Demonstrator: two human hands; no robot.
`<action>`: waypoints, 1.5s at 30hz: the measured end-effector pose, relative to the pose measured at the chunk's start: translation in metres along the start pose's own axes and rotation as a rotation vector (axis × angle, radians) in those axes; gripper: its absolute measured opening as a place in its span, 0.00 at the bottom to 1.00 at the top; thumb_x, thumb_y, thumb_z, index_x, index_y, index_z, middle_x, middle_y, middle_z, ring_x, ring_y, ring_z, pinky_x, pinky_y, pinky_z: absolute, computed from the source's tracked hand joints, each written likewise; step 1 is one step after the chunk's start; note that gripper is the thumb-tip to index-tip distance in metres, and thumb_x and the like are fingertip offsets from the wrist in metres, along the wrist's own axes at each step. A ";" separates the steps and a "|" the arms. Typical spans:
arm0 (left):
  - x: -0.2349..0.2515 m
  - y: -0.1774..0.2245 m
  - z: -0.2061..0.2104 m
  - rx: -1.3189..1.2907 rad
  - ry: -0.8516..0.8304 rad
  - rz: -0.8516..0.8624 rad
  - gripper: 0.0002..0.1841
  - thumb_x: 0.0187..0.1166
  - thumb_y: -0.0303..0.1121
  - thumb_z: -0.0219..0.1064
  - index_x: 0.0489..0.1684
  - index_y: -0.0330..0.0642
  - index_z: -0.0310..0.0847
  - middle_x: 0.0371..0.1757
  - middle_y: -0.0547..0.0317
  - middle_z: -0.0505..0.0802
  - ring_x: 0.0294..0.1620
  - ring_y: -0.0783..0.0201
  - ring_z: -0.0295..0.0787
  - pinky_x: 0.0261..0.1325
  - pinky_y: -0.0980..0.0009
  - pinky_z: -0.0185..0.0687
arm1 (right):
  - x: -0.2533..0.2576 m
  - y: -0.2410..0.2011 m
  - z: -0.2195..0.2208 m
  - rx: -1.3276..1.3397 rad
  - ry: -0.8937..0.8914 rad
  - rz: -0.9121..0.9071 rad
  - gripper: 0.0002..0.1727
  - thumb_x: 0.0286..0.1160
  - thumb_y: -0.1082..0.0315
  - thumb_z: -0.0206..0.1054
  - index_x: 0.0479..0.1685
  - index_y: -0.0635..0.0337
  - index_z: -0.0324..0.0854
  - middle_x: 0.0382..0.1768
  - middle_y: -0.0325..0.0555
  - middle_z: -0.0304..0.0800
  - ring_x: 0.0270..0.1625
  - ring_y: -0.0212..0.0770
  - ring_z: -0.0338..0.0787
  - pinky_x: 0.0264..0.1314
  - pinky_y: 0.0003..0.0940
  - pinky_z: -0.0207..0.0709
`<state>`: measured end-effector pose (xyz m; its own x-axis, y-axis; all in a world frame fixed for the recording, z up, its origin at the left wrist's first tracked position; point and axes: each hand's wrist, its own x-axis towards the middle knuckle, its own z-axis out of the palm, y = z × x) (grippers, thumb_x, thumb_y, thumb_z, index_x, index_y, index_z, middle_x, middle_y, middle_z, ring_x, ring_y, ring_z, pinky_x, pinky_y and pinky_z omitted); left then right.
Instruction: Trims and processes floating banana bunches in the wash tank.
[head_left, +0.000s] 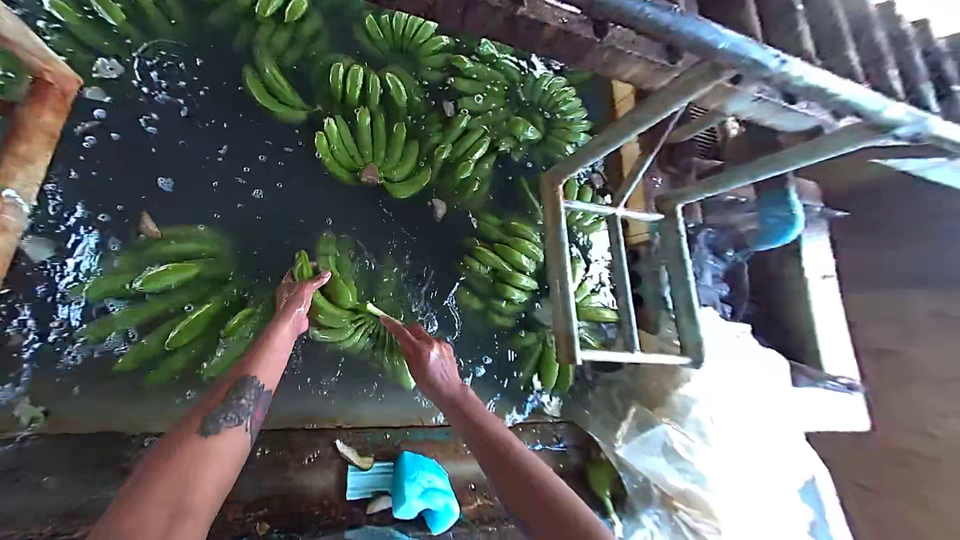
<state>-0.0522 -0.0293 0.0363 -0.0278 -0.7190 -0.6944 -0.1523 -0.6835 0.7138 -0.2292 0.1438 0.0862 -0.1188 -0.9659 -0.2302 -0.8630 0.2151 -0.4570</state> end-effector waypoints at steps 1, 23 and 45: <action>0.000 0.007 0.007 0.020 -0.006 -0.003 0.29 0.75 0.37 0.76 0.77 0.46 0.74 0.73 0.43 0.83 0.73 0.46 0.78 0.71 0.42 0.75 | 0.006 0.003 0.001 -0.025 0.014 -0.022 0.28 0.86 0.72 0.55 0.79 0.35 0.81 0.52 0.62 0.92 0.40 0.61 0.95 0.40 0.57 0.87; -0.124 0.252 -0.139 0.073 0.530 1.782 0.12 0.85 0.39 0.67 0.52 0.39 0.81 0.46 0.63 0.89 0.49 0.69 0.89 0.57 0.67 0.86 | 0.039 0.003 0.021 0.108 -0.376 0.379 0.38 0.70 0.43 0.76 0.75 0.58 0.77 0.75 0.62 0.79 0.65 0.64 0.88 0.64 0.66 0.81; -0.124 -0.186 -0.158 1.091 0.039 0.677 0.35 0.76 0.55 0.63 0.80 0.44 0.76 0.83 0.24 0.70 0.84 0.21 0.60 0.81 0.25 0.52 | 0.022 0.157 0.089 0.882 -0.227 0.715 0.24 0.95 0.68 0.48 0.80 0.75 0.67 0.75 0.64 0.78 0.75 0.44 0.79 0.80 0.34 0.70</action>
<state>0.1357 0.1671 0.0042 -0.3908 -0.8967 -0.2079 -0.8457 0.2606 0.4657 -0.3241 0.1694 -0.0668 -0.2738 -0.5543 -0.7860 0.0187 0.8140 -0.5805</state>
